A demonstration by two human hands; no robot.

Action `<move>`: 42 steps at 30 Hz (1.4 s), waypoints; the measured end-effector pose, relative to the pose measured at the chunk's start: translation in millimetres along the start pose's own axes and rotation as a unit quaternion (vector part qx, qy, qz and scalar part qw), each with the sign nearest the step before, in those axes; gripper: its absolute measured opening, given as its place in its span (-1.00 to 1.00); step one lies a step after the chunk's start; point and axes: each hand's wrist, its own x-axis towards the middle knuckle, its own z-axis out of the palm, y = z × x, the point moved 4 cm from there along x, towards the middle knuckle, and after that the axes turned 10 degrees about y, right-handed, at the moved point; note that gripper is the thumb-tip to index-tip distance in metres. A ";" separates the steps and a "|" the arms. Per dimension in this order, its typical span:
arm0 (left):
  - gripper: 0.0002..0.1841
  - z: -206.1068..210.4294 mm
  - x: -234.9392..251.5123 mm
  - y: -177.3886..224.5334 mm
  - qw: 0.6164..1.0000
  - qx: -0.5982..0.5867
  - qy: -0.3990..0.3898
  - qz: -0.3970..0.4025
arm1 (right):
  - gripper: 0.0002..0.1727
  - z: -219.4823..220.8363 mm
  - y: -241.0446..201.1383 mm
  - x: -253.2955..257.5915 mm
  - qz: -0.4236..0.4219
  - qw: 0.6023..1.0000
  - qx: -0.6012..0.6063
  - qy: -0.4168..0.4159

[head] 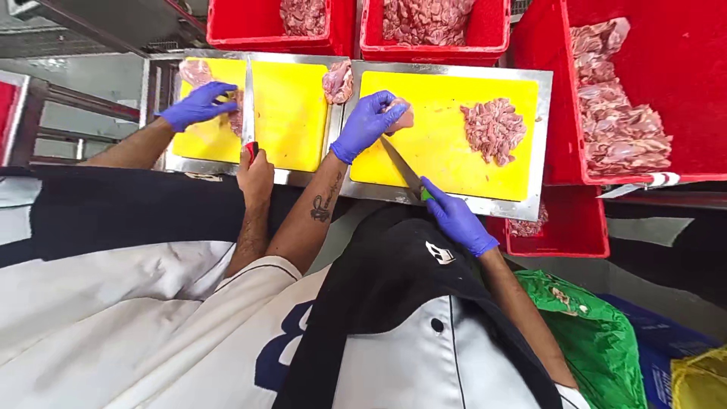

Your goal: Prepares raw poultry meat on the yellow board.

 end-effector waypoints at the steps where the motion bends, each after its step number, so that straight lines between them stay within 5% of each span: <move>1: -0.72 1.6 1.3 7.5 0.999 -0.041 0.005 -0.011 | -0.42 2.5 7.0 0.9 0.008 1.000 0.012 -0.005; 5: -0.73 35.1 -4.1 -4.8 0.990 -0.111 -0.026 -0.083 | -0.41 -41.2 50.7 -12.9 0.112 0.983 0.010 0.148; 8: -0.64 56.0 -22.6 -55.5 0.976 0.177 -0.058 -0.111 | -0.39 -70.9 43.7 -26.4 0.118 0.969 -0.024 0.217; 11: -0.60 48.0 -40.0 -82.9 0.934 0.336 -0.029 -0.114 | -0.41 -51.0 11.7 -30.1 0.095 0.984 0.046 0.145; 14: -0.59 39.3 -44.4 -84.6 0.933 0.337 -0.019 -0.124 | -0.41 -16.1 10.6 -27.8 0.141 0.968 0.203 0.040; 16: -0.63 34.7 -41.7 -82.9 0.939 0.331 -0.006 -0.095 | -0.40 -8.2 22.7 -23.4 0.171 0.953 0.231 0.098; 19: -0.60 35.9 -42.9 -89.3 0.962 0.265 0.004 0.062 | -0.38 -22.3 7.3 -26.3 0.106 0.981 0.002 0.161; 22: -0.55 39.7 -43.9 -89.2 0.958 0.257 -0.047 0.119 | -0.36 -24.4 -41.4 -38.5 0.028 0.980 -0.180 0.079; 26: -0.62 45.5 -39.9 -89.3 0.945 0.285 -0.058 0.147 | -0.33 -15.9 -60.4 -44.8 0.079 0.959 -0.270 -0.033; 30: -0.65 48.2 -41.6 -90.5 0.939 0.304 -0.050 0.151 | -0.33 -6.3 -56.5 -31.8 0.089 0.957 -0.273 -0.032; 36: -0.69 48.0 -38.7 -89.8 0.938 0.315 -0.049 0.135 | -0.34 24.8 -44.4 67.2 0.027 0.974 -0.212 0.076; 42: -0.57 20.2 6.9 -89.4 0.972 0.227 0.054 0.018 | -0.37 -13.3 -38.2 20.5 0.068 0.988 -0.028 0.137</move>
